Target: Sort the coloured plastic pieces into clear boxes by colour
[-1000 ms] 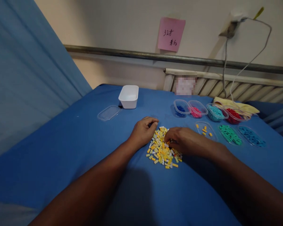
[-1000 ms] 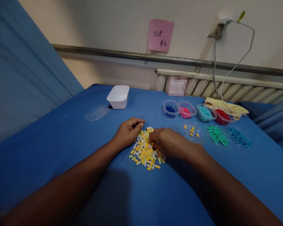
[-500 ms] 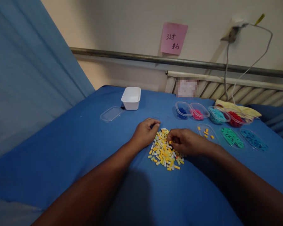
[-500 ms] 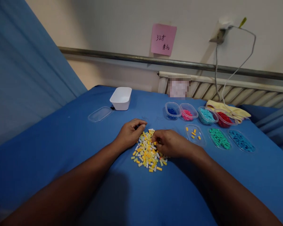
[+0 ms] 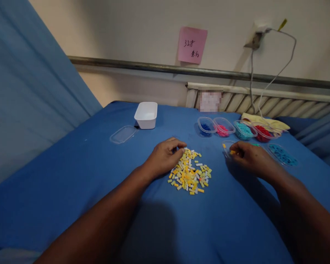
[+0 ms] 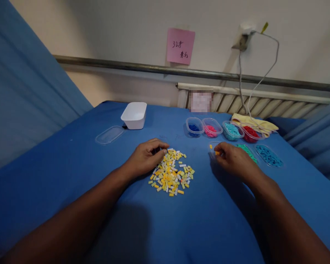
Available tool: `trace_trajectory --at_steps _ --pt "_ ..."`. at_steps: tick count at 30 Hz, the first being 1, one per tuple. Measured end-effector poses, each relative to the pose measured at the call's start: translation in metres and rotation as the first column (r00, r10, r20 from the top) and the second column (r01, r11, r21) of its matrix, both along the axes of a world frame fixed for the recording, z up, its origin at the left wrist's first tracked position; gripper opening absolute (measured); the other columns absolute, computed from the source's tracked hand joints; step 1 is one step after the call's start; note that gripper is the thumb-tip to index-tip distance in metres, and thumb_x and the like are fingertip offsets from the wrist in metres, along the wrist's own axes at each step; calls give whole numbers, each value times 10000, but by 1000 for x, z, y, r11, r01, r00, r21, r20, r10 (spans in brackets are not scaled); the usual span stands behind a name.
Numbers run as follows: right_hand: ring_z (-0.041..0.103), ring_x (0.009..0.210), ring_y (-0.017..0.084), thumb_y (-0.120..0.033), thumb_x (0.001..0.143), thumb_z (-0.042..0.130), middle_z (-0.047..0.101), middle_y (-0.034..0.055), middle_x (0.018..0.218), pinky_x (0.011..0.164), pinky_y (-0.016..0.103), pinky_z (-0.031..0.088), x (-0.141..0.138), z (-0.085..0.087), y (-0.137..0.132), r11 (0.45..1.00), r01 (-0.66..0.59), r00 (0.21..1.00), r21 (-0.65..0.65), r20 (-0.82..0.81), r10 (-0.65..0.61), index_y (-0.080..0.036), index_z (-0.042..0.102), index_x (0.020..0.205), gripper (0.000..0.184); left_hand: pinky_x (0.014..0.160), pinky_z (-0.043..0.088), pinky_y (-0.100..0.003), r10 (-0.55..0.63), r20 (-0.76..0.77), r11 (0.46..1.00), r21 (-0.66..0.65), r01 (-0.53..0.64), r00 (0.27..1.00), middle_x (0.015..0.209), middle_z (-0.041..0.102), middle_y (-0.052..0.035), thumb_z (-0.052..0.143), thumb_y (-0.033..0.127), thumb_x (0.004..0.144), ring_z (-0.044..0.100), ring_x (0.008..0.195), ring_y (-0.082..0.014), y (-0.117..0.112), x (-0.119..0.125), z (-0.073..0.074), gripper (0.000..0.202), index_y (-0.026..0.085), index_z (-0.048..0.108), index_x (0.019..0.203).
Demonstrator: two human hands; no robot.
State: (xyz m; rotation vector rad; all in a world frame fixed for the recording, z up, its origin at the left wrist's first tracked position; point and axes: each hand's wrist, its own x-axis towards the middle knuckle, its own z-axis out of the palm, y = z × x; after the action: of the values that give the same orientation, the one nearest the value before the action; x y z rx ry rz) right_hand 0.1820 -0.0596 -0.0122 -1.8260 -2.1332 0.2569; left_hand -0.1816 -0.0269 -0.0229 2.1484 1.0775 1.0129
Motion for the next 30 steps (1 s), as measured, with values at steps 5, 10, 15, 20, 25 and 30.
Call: trace_trajectory --at_steps 5,10,15,20,25,30 --pt "772 1023 324 -388 1030 568 822 172 1215 853 424 571 3 -15 -5 998 6 995 65 98 -13 -183 790 1272 387 899 580 -346 -313 -293 950 -92 300 903 1148 788 -59 628 230 1019 748 1021 -215 -21 -8 31 264 272 825 1190" --pt "763 1066 276 -311 1086 553 831 122 1180 946 412 579 -49 -6 -21 940 -282 941 191 -134 310 -211 790 1214 287 923 571 -343 -420 -375 904 -96 416 826 1132 768 -62 590 183 1041 738 1048 -216 -27 -6 35 268 271 817 1154" --pt "737 1015 267 -202 1044 613 824 97 1075 912 400 561 -102 -8 -33 831 -541 820 128 -139 556 -217 792 1124 197 910 551 -340 -346 -482 923 -20 385 805 1110 750 -58 564 187 1045 722 1034 -218 -23 -3 29 238 248 777 1134" --pt "723 964 265 -180 1021 630 813 100 1041 862 384 537 -108 -15 -29 868 -487 860 93 -119 496 -211 799 1069 179 825 519 -352 -245 -595 939 51 340 766 1089 730 -76 531 245 1066 694 973 -232 -21 -2 25 229 230 758 1092" --pt "708 968 260 -161 1012 621 791 93 1031 864 381 526 -103 -13 -28 877 -463 866 125 -145 478 -205 785 1161 226 857 514 -371 -151 -588 960 103 259 794 1106 744 -85 502 309 1097 692 969 -242 -24 1 26 244 224 731 1095" --pt "696 971 243 -190 1053 603 768 86 1005 883 375 526 -106 -9 -31 860 -475 833 186 -221 507 -196 768 1123 179 798 484 -348 -149 -557 971 76 229 817 1021 761 -52 531 266 1071 683 873 -211 -27 0 33 206 225 732 1087"
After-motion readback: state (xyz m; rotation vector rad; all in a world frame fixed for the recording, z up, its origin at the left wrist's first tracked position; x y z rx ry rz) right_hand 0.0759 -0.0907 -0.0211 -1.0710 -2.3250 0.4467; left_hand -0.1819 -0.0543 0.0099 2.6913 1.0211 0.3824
